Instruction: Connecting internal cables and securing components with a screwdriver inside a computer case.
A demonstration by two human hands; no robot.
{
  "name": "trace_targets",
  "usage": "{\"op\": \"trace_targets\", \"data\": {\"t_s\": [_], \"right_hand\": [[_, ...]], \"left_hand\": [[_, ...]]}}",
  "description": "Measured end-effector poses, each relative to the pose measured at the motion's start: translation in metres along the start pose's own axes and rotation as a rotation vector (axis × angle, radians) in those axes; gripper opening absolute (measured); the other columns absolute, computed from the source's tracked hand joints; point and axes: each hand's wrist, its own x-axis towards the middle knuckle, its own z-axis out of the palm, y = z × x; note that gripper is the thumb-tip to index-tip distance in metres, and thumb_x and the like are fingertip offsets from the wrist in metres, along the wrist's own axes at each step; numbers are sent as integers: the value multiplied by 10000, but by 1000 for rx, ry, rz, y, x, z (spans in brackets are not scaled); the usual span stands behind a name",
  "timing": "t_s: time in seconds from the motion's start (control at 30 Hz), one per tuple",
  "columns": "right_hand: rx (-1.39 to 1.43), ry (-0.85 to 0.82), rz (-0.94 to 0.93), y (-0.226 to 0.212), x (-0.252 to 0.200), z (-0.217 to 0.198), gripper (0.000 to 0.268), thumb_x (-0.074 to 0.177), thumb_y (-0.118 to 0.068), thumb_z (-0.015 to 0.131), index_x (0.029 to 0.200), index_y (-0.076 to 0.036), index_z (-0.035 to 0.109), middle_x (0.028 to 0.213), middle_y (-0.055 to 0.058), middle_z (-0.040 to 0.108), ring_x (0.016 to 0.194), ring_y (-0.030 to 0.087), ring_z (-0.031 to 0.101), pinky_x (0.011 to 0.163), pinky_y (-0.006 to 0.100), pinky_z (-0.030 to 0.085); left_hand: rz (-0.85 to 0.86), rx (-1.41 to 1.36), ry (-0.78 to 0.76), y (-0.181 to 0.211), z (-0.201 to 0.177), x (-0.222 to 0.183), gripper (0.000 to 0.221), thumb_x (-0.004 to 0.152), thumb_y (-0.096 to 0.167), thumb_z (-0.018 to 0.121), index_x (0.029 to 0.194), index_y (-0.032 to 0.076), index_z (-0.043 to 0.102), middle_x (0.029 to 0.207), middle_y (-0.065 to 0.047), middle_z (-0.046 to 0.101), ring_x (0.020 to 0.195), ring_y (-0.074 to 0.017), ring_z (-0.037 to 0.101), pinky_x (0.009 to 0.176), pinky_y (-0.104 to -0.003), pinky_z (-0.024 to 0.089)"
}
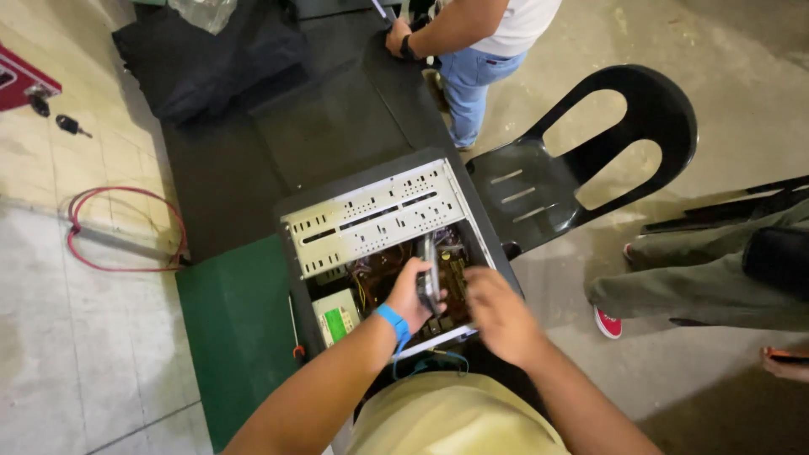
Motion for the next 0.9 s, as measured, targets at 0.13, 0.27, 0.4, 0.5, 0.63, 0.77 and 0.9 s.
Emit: {"op": "trace_targets", "data": {"t_s": [0.13, 0.27, 0.4, 0.5, 0.63, 0.77, 0.9], "right_hand": [[-894, -509, 312, -30, 66, 21, 229, 1021, -196, 500, 1052, 22, 563, 1491, 323, 327, 1391, 424, 482, 1140, 488, 456], [-954, -702, 506, -48, 99, 32, 372, 1008, -131, 442, 1328, 57, 464, 1676, 280, -3, 1299, 468, 523, 1007, 533, 572], [-1129, -886, 406, -19, 103, 38, 490, 931, -66, 468, 1414, 13, 493, 1651, 270, 142, 1291, 456, 561, 1004, 526, 557], [-1091, -820, 320, 30, 88, 44, 456, 919, -108, 468, 1353, -11, 565, 1576, 217, 316, 1166, 422, 645, 915, 503, 599], [-1043, -836, 359, 6, 95, 45, 446, 920, -131, 490, 1332, 10, 584, 1561, 212, 358, 1169, 435, 645, 951, 509, 584], [-993, -873, 435, -8, 100, 39, 484, 907, -124, 491, 1365, 11, 568, 1615, 224, 275, 1197, 452, 627, 979, 512, 573], [-978, -940, 521, -5, 99, 35, 527, 899, -117, 470, 1399, 25, 559, 1668, 248, 195, 1265, 471, 591, 1025, 497, 539]], "left_hand": [[-5, 172, 112, 7, -27, -1, 459, 730, 434, 788, 1012, 108, 629, 892, -62, 610, 747, -239, 660, 564, -371, 579], [-9, 339, 100, 30, -29, -31, 632, 723, 499, 791, 1188, 92, 657, 1094, -90, 679, 779, -223, 646, 566, -365, 553], [-14, 464, 79, 32, -36, -7, 668, 724, 539, 805, 1226, 115, 681, 1178, -85, 710, 786, -236, 665, 570, -365, 553], [-12, 455, 77, 32, -24, -4, 638, 726, 548, 827, 1163, 103, 695, 1108, -83, 714, 757, -234, 678, 538, -355, 551], [28, 375, 104, 28, -9, 8, 523, 758, 539, 858, 974, 93, 691, 854, -68, 649, 723, -267, 715, 510, -370, 592], [42, 358, 127, 43, 30, -25, 513, 785, 546, 822, 956, 88, 669, 832, -63, 616, 690, -261, 697, 454, -354, 575], [79, 353, 111, 29, 23, -2, 540, 830, 551, 776, 1033, 74, 625, 909, -51, 554, 739, -237, 681, 464, -312, 579]]}}
